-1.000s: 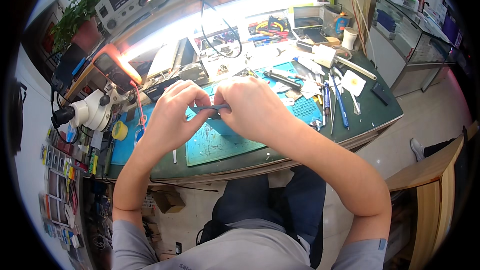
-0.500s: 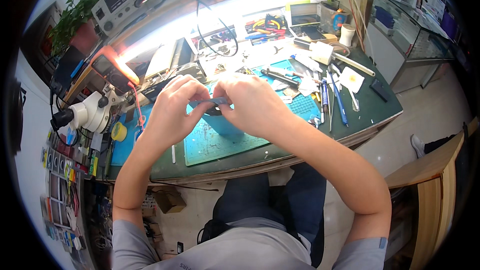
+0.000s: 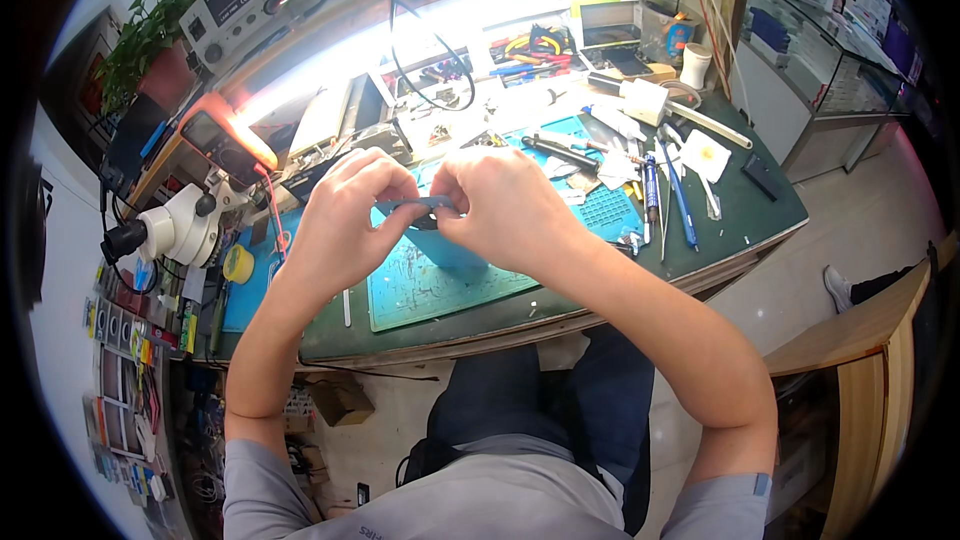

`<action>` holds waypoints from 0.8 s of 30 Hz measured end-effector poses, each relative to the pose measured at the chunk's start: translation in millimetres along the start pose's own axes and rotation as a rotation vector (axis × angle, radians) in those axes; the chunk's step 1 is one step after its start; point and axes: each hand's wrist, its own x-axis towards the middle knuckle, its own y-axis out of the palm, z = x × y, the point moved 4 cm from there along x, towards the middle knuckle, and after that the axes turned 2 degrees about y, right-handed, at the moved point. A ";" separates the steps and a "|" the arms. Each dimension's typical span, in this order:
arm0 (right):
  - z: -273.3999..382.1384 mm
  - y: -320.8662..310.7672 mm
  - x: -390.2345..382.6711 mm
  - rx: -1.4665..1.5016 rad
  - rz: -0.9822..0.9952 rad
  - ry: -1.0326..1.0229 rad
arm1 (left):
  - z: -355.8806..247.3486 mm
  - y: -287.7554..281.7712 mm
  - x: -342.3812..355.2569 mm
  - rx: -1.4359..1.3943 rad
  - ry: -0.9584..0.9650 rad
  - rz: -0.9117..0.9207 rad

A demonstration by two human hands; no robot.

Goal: The person applies adhesive to the camera module area of a smartphone back cover and presses it into place. They then use a small tool to adjust the module and wipe the surface with a cloth.

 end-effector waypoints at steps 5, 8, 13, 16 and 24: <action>-4.0 1.2 -7.7 0.093 -0.039 0.011 | 1.4 0.1 -1.3 0.013 -0.006 0.004; -12.8 4.3 -13.7 0.086 -0.072 0.032 | 0.7 0.6 1.4 0.022 -0.001 0.001; -25.1 12.0 -17.7 0.187 -0.114 0.097 | -5.4 0.7 5.1 0.089 0.010 0.036; -26.6 17.1 -20.0 0.260 -0.155 0.095 | -5.3 2.9 6.4 0.040 -0.001 0.055; -25.3 17.2 -19.4 0.279 -0.160 0.105 | -7.5 1.3 11.3 0.076 0.063 0.077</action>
